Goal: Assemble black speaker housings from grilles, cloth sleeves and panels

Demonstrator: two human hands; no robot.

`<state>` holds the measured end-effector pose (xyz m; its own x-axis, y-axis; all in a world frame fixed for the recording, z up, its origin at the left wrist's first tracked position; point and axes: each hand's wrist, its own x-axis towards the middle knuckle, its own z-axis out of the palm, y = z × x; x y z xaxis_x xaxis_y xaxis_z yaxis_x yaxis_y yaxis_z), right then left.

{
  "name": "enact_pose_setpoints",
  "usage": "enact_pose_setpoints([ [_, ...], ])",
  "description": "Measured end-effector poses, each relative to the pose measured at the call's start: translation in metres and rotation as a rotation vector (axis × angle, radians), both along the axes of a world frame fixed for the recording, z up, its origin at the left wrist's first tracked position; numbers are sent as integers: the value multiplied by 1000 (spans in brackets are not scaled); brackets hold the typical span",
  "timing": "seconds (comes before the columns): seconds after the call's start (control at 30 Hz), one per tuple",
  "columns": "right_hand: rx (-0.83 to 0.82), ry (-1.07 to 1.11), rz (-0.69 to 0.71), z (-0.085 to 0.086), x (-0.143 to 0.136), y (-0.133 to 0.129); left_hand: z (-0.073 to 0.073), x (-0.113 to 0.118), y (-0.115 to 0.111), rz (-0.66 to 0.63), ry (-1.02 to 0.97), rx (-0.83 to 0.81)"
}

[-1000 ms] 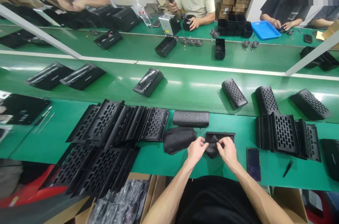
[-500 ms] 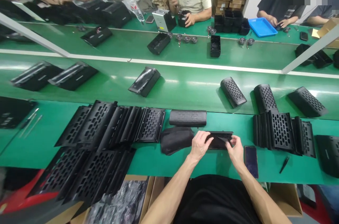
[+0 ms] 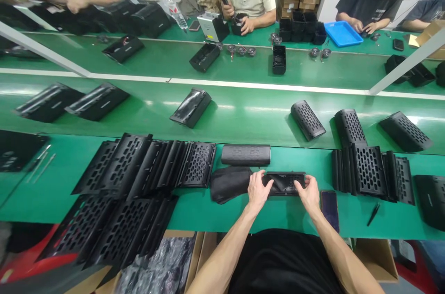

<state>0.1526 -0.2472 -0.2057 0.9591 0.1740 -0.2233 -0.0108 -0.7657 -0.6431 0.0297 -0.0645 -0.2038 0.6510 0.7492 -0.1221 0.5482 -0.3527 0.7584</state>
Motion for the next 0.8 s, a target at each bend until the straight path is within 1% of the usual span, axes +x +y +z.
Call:
enact_pose_setpoints([
  [0.17,-46,-46,1,-2,1,12,7,8,-2,15,22,-4],
  [0.27,-36,-52,9,-4,4,11,9,7,1,27,34,-44],
  [0.43,20,-23,41,-3,4,-1,8,5,7,26,54,-193],
  [0.57,51,2,7,0,3,-2,7,8,10,42,47,-297],
  [0.7,115,44,-29,7,3,0,12,8,12,87,25,-366],
  [0.8,197,114,-23,20,5,-1,17,5,12,128,-8,-413],
])
